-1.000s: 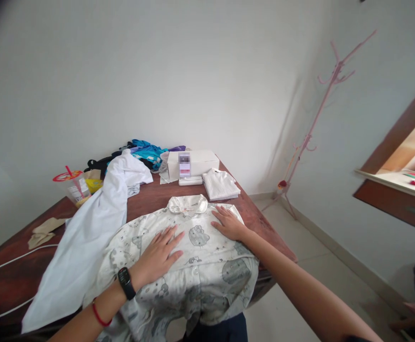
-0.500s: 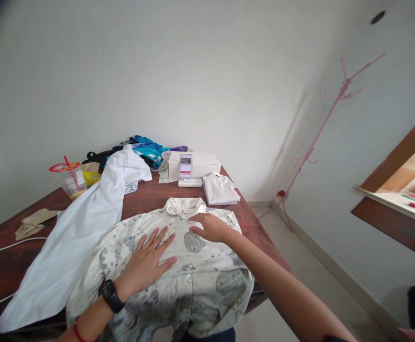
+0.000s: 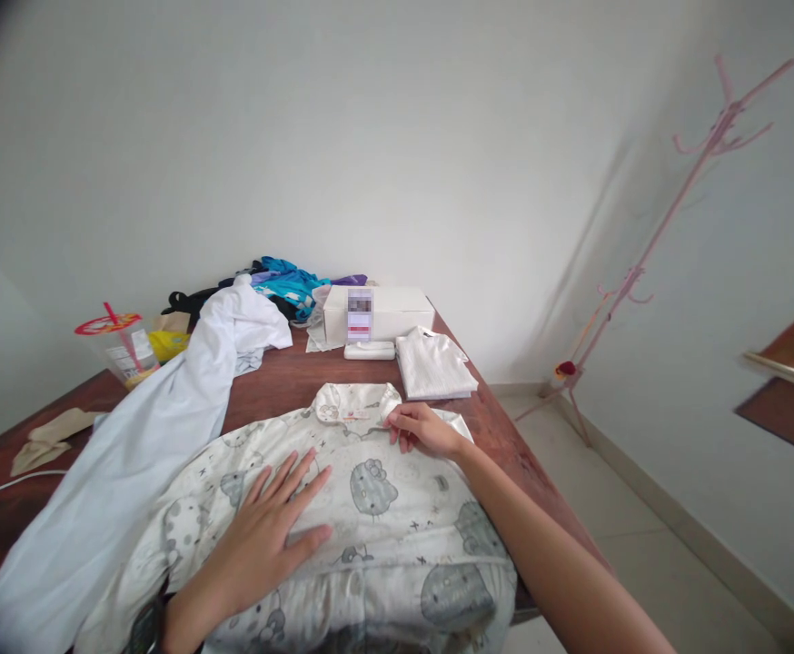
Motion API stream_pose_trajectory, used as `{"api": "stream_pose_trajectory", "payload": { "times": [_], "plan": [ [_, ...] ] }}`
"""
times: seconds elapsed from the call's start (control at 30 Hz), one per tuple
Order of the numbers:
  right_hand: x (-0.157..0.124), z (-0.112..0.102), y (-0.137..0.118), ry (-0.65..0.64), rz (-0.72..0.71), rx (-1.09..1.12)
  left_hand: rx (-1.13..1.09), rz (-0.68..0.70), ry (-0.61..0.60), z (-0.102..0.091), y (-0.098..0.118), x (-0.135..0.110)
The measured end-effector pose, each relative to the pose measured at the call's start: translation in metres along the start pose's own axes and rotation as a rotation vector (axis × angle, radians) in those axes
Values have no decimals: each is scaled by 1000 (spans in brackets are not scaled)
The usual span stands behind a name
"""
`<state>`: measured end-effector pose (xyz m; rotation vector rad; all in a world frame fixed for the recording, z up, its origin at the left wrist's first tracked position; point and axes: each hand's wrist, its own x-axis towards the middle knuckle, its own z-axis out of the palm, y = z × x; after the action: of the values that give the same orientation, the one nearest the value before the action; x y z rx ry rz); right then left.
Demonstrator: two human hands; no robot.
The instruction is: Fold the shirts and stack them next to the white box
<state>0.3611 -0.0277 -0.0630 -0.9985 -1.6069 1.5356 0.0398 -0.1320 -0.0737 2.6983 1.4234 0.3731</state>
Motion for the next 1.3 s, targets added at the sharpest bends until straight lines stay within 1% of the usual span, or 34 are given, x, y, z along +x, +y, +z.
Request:
{"api": "stream_pose_trajectory", "payload": {
  "times": [0.1, 0.27, 0.43, 0.7, 0.9, 1.13, 1.3],
  "plan": [
    [-1, -4, 0, -2, 6, -16, -29, -11, -11, -2, 1, 0],
    [0, -5, 3, -15, 9, -29, -70, -36, -17, -6, 4, 2],
    [1, -6, 4, -1, 2, -21, -78, -55, -55, -11, 7, 2],
    [1, -5, 4, 18, 5, -10, -59, -70, -40, -13, 10, 0],
    [-1, -4, 1, 29, -1, -25, -94, -80, -37, -15, 11, 0],
    [-7, -7, -7, 102, -4, -19, -114, -73, -28, -16, 12, -2],
    [-11, -8, -12, 156, -8, -45, -177, -75, 41, -13, 10, -2]
  ]
}}
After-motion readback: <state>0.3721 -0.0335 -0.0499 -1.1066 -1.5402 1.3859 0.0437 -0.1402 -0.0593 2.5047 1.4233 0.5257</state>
